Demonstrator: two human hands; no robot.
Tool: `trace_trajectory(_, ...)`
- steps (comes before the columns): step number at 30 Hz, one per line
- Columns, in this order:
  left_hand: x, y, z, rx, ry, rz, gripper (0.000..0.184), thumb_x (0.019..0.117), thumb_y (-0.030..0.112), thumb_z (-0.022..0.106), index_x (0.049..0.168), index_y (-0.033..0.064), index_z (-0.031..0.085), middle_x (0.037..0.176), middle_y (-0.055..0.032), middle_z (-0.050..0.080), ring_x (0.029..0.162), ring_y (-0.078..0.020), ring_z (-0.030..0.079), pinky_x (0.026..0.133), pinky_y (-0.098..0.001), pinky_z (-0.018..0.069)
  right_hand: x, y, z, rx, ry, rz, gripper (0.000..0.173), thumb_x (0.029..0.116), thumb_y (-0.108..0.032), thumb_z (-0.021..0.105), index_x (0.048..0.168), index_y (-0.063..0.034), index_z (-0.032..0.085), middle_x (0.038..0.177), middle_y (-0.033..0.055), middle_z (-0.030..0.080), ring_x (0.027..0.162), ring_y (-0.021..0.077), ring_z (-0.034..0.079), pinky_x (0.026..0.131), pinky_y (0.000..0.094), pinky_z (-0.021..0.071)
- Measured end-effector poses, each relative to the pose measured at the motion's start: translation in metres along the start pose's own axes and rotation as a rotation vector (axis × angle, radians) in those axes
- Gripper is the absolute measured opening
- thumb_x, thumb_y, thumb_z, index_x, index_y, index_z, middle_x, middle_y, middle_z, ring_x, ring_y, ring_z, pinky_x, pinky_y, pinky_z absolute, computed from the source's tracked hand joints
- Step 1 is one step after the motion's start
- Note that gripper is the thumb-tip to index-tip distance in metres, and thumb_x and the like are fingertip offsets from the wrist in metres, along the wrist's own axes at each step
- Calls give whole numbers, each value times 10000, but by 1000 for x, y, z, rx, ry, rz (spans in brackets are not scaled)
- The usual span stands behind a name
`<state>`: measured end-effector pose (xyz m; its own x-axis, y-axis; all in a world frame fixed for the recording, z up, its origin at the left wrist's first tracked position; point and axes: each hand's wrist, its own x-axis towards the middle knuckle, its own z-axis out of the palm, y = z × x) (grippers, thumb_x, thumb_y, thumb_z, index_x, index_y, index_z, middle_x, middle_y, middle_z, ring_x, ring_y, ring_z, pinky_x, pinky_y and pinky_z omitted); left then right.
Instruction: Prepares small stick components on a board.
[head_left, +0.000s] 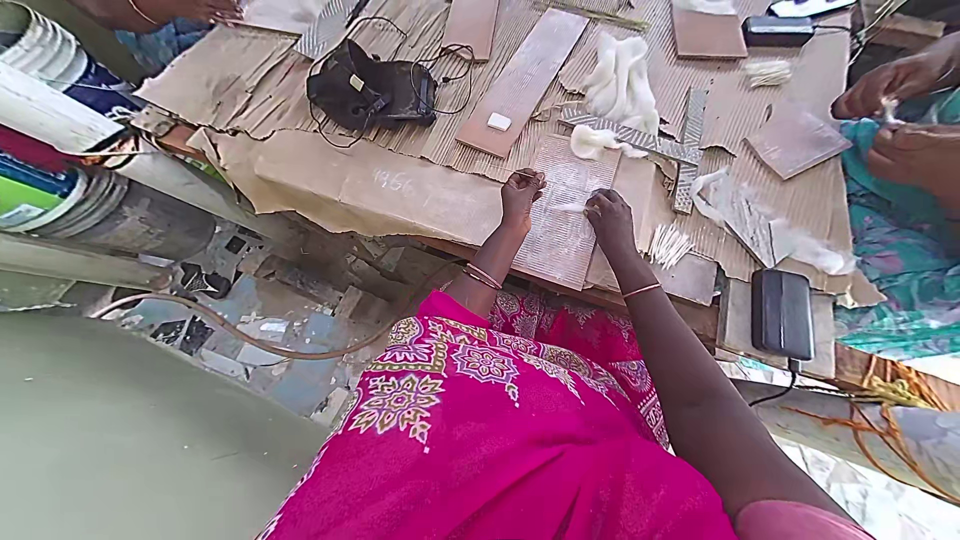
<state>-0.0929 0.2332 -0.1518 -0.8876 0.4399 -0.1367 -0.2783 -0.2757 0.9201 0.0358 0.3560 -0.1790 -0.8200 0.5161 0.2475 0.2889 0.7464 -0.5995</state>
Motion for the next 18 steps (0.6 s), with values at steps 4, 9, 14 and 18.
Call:
trace_trajectory(4,-3,-6,-4,122,-38,-14,214,975,-56,597,1171,-94,522,930,-79,613,767,-67,622,727,-209,539,0,0,1,-2,4,6,194,950,-8,658,1110,95,696,1279,294,636,1244,468,582,1052,642,398)
trace_trajectory(9,5,-12,-12,232,-73,35,213,976,-51,596,1166,-120,529,939,-110,617,772,-74,622,745,-223,543,0,0,0,-1,0,0,176,941,10,661,1091,96,696,1288,292,634,1248,471,579,1055,642,397)
trace_trajectory(14,12,-19,-16,343,-79,113,225,960,-40,621,1150,-137,550,934,-133,632,776,-91,624,762,-244,543,0,-1,-1,-18,-13,1,182,946,-2,662,1088,108,687,1294,296,628,1268,472,567,1056,646,395)
trace_trajectory(18,18,-18,-18,472,-88,138,225,950,-29,640,1135,-139,574,966,-184,652,819,-142,639,810,-288,541,1,-1,-1,-34,-26,9,173,946,-7,665,1079,101,689,1278,294,634,1252,464,577,1045,633,405)
